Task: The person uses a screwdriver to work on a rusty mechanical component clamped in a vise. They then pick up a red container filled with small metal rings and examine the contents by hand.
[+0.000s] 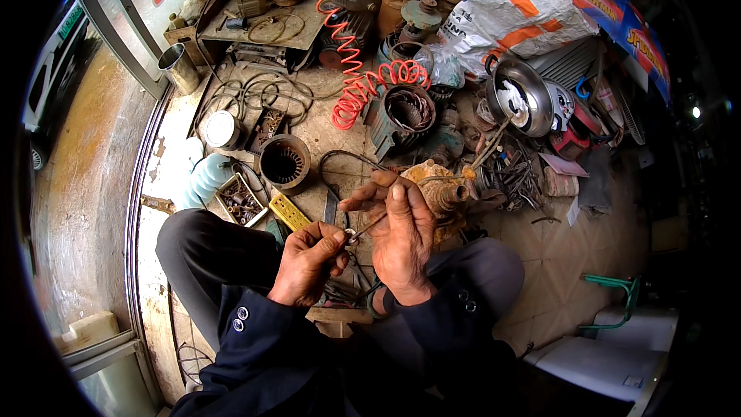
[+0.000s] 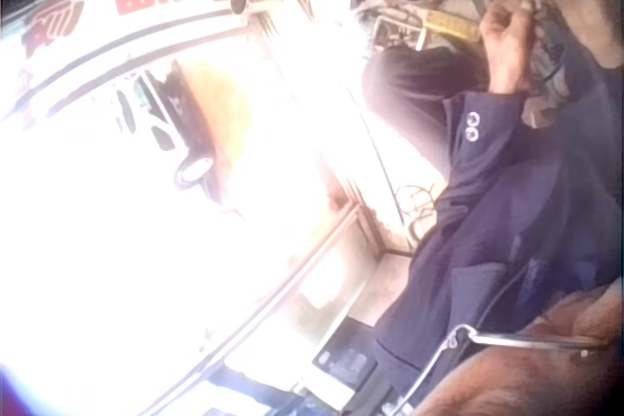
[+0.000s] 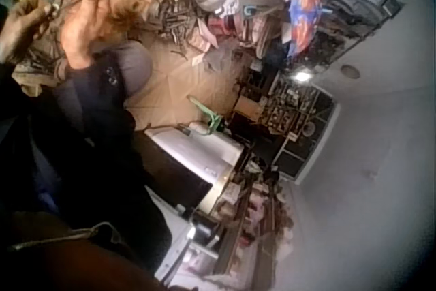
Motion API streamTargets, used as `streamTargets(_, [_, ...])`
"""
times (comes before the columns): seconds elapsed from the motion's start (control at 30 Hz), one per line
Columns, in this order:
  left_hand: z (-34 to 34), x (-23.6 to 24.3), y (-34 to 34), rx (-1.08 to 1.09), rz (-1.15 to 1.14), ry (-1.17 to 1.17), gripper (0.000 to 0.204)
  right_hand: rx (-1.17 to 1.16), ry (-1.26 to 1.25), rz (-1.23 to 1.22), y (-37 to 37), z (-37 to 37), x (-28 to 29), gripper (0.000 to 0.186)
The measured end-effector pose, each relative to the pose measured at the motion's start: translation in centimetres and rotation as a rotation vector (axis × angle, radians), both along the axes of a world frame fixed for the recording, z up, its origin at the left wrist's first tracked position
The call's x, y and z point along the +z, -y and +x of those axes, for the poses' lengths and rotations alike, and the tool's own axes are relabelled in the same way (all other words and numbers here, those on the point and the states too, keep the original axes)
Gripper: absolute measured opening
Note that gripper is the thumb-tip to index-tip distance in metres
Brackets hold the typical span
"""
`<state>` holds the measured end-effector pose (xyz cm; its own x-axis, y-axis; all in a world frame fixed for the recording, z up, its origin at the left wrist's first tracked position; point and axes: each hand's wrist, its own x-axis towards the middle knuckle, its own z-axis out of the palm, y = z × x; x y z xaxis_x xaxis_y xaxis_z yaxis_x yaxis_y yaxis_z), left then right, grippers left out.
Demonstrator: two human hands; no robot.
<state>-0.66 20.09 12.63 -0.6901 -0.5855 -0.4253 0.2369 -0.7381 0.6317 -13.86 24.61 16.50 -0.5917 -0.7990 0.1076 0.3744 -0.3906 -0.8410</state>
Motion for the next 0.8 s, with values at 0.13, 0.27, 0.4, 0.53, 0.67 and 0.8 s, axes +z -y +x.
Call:
streamTargets(0.13, [0.0, 0.3, 0.0, 0.011, 0.027, -0.026, 0.018, -0.05, -0.359, 0.104, -0.2, 0.6, -0.2, 0.031])
streamTargets(0.27, [0.2, 0.2, 0.4, 0.108, 0.012, -0.038, 0.018, -0.193, -1.038, 0.164, -0.8, 0.7, 0.1, 0.018])
streamTargets(0.4, [0.7, -0.3, 1.0, 0.265, -0.121, 0.027, 0.018, -0.182, -1.466, 0.209, -0.8, 1.1, 1.3, 0.018])
streamTargets(0.53, [0.5, 0.2, 1.1, 0.299, -0.191, 0.034, 0.015, -0.011, -1.308, 0.232, -1.6, 1.8, 0.5, 0.025])
streamTargets(0.67, [0.6, 0.5, 1.1, 0.289, -0.255, 0.052, 0.012, -0.101, -1.068, 0.307, -1.1, 2.1, 0.6, 0.019])
streamTargets(0.8, [0.6, 0.5, 0.9, 0.244, -0.375, 0.072, 0.012, -0.132, -1.084, 0.402, -1.6, 1.9, 0.3, 0.023])
